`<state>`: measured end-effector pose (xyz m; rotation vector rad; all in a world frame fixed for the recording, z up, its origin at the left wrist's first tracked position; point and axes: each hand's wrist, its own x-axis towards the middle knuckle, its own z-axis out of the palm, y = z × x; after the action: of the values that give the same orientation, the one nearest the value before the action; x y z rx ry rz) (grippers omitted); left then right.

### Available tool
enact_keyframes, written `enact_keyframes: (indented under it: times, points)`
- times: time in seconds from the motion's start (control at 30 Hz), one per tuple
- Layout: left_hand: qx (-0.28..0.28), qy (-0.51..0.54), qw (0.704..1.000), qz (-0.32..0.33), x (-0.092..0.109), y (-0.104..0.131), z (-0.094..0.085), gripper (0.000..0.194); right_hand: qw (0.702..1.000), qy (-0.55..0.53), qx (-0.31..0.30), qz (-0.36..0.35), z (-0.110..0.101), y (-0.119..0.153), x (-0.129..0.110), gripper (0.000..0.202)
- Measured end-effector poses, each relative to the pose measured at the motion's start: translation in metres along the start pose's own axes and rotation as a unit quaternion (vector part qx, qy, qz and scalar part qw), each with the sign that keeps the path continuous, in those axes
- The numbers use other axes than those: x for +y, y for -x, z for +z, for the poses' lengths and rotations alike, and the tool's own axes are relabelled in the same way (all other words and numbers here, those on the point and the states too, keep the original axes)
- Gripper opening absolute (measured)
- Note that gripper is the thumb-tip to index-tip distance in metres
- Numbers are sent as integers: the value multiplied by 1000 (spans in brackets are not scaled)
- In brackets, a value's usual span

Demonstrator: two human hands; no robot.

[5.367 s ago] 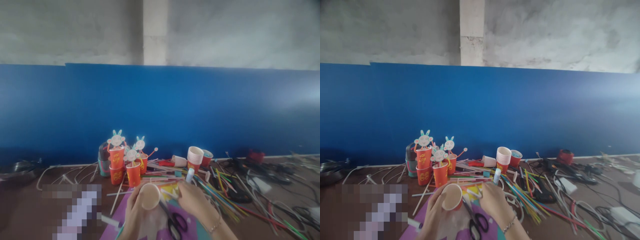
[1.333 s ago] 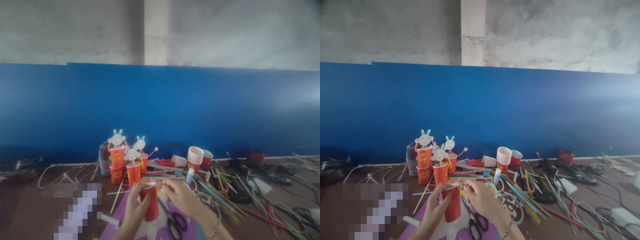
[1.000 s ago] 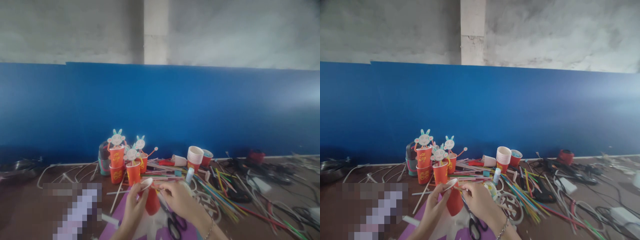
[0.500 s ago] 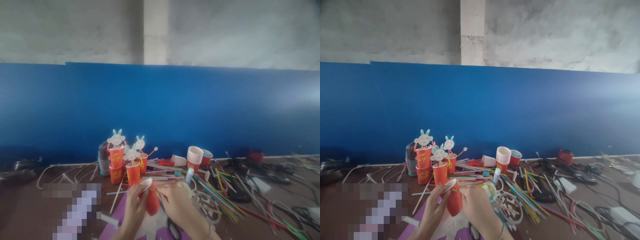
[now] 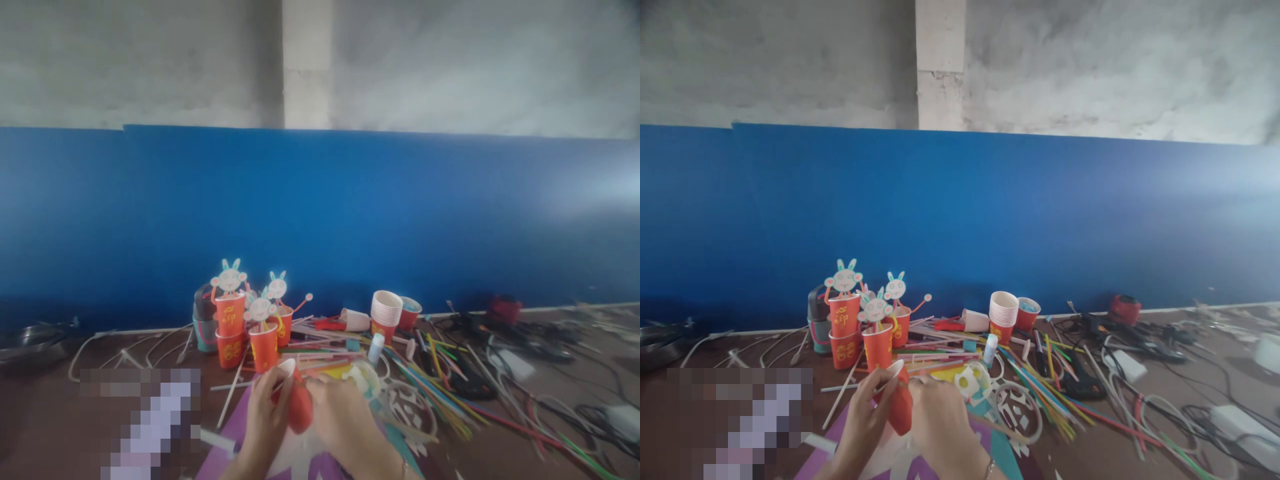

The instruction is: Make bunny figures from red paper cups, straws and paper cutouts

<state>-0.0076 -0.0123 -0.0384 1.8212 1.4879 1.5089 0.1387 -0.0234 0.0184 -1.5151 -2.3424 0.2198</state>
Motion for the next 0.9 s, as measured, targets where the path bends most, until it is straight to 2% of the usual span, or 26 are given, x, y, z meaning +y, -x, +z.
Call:
enact_keyframes:
  times: [0.1, 0.2, 0.3, 0.37, 0.53, 0.67, 0.77, 0.9]
  points:
    - [1, 12, 1000, -2, 0, 0, 1, 36, 1000, 9, -11, 8, -3, 1, -2, 34]
    - [5, 61, 998, -15, 0, -2, 3, 35, 999, -31, -5, 11, -13, 1, 4, 29]
    - [14, 117, 992, -47, -1, -5, 5, 35, 995, -89, 45, -6, -32, 1, 15, 20]
    - [18, 157, 985, -70, -4, -6, 5, 37, 985, -145, 98, -13, -47, 3, 22, 25]
    - [18, 235, 968, -91, -15, -7, 7, 38, 936, -313, 157, -27, -79, 13, 20, 25]
    - [40, 228, 967, -103, -19, -9, 8, 37, 914, -390, 103, -40, -89, 23, 16, 23]
    - [49, 225, 966, -121, -16, -10, 7, 40, 899, -424, 102, -40, -92, 28, 15, 26]
    - [49, 240, 961, -132, -14, -9, 6, 39, 902, -424, 69, -40, -93, 29, 14, 34]
